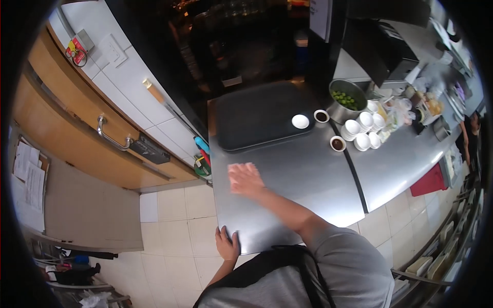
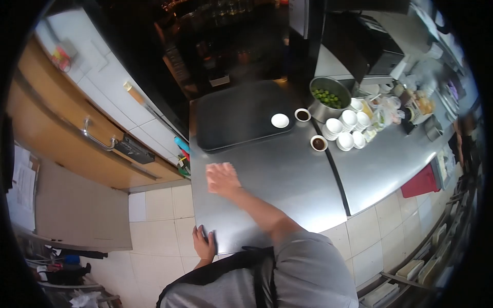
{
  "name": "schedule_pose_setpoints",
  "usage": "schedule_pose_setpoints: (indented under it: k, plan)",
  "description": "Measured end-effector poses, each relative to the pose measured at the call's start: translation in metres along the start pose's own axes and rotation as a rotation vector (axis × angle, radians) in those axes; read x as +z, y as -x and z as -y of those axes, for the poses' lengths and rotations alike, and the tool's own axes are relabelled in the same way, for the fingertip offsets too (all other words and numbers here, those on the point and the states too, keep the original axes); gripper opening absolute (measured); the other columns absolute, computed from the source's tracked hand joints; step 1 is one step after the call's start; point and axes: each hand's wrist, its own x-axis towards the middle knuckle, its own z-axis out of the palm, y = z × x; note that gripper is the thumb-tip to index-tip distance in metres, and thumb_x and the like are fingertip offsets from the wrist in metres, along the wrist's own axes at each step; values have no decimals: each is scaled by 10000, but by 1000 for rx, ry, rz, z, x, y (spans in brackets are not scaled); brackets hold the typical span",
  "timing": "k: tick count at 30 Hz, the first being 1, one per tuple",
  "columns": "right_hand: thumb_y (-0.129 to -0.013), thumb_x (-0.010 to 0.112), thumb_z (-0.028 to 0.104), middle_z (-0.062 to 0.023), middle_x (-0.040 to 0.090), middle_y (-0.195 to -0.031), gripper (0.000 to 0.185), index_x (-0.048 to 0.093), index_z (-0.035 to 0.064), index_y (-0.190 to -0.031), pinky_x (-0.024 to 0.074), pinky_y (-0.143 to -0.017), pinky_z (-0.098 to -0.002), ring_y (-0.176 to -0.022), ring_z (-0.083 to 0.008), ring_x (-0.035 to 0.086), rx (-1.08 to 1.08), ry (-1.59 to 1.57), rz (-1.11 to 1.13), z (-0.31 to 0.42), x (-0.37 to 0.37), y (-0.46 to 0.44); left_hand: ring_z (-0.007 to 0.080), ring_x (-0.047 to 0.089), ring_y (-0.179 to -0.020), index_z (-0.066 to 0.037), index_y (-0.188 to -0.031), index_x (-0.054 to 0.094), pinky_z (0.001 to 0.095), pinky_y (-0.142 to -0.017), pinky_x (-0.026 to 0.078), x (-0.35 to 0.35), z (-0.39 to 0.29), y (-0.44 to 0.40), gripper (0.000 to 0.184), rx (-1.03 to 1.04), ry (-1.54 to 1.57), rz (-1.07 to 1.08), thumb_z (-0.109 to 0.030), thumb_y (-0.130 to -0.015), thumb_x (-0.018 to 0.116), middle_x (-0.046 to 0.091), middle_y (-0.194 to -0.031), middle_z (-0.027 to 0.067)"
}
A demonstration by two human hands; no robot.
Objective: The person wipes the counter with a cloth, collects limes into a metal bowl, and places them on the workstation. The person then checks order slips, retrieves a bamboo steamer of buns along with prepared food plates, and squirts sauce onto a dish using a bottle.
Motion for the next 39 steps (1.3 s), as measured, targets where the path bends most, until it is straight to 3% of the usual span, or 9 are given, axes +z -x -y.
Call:
schedule_pose_setpoints:
  k: [3, 7, 9, 12, 17, 22, 26, 29, 39]
  plan:
    - [-740, 517, 336, -64, 449, -1137, 441, 485, 87, -1104, 336, -888, -457, -1058, -251, 430, 246, 284, 115, -46, -46, 46, 419, 427, -1064, -25, -1173, 422, 446, -880, 368, -3, 1, 3, 469, 26, 17, 11, -282, -802, 546, 374, -1224, 271]
    - [-745, 506, 331, -60, 440, -1153, 422, 471, 85, -1086, 353, -859, -458, -1047, -244, 434, 474, 560, -176, -114, -115, 152, 420, 405, -1086, -21, -1179, 418, 451, -892, 352, 1, 8, 5, 478, 48, 27, 4, -297, -807, 537, 366, -1230, 273]
    - [-768, 474, 324, -46, 472, -1088, 434, 469, 96, -1138, 362, -821, -414, -977, -215, 467, 620, 776, -131, -130, -146, 201, 419, 398, -1093, -23, -1184, 414, 456, -896, 346, -1, 6, 6, 483, 52, 39, 9, -302, -809, 535, 364, -1230, 275]
    - [-881, 326, 368, -75, 341, -1328, 477, 332, 162, -1311, 207, -1011, -492, -1181, -280, 352, 967, 623, -146, -153, -140, 270, 419, 387, -1103, -28, -1198, 403, 463, -901, 337, 0, 9, 7, 498, 61, 53, 11, -314, -811, 533, 359, -1230, 279]
    - [-804, 460, 305, -91, 425, -1176, 417, 440, 79, -1154, 311, -896, -440, -1046, -252, 429, 801, 806, -203, -63, -133, 236, 422, 380, -1108, -36, -1215, 383, 467, -908, 328, 0, 14, 9, 519, 85, 76, 5, -338, -817, 521, 349, -1235, 283]
    - [-749, 500, 219, -73, 452, -1044, 301, 470, 56, -1000, 349, -728, -402, -847, -229, 454, 375, 339, -130, 79, -90, 190, 414, 370, -1123, -38, -1217, 385, 459, -916, 323, 6, 19, 11, 520, 82, 105, -20, -358, -826, 503, 351, -1233, 280]
    - [-793, 473, 306, -98, 389, -1237, 450, 425, 75, -1176, 331, -859, -441, -1072, -262, 404, -32, 145, -76, 151, -51, 208, 405, 369, -1127, -25, -1215, 383, 446, -924, 321, 7, 21, 10, 518, 63, 171, -6, -346, -828, 507, 362, -1228, 266]
    - [-812, 449, 381, -85, 322, -1325, 506, 392, 136, -1252, 235, -987, -482, -1182, -266, 328, -91, 60, 28, 142, -52, 220, 398, 374, -1123, -9, -1213, 381, 436, -926, 325, 7, 29, 12, 514, 95, 299, -10, -333, -834, 504, 363, -1230, 249]
    - [-833, 440, 344, -88, 375, -1298, 487, 388, 151, -1277, 248, -994, -502, -1175, -302, 364, 442, 431, -76, 5, -112, 294, 390, 406, -1084, -26, -1197, 385, 433, -905, 344, 14, 29, 9, 496, 86, 168, -47, -331, -829, 512, 357, -1234, 231]
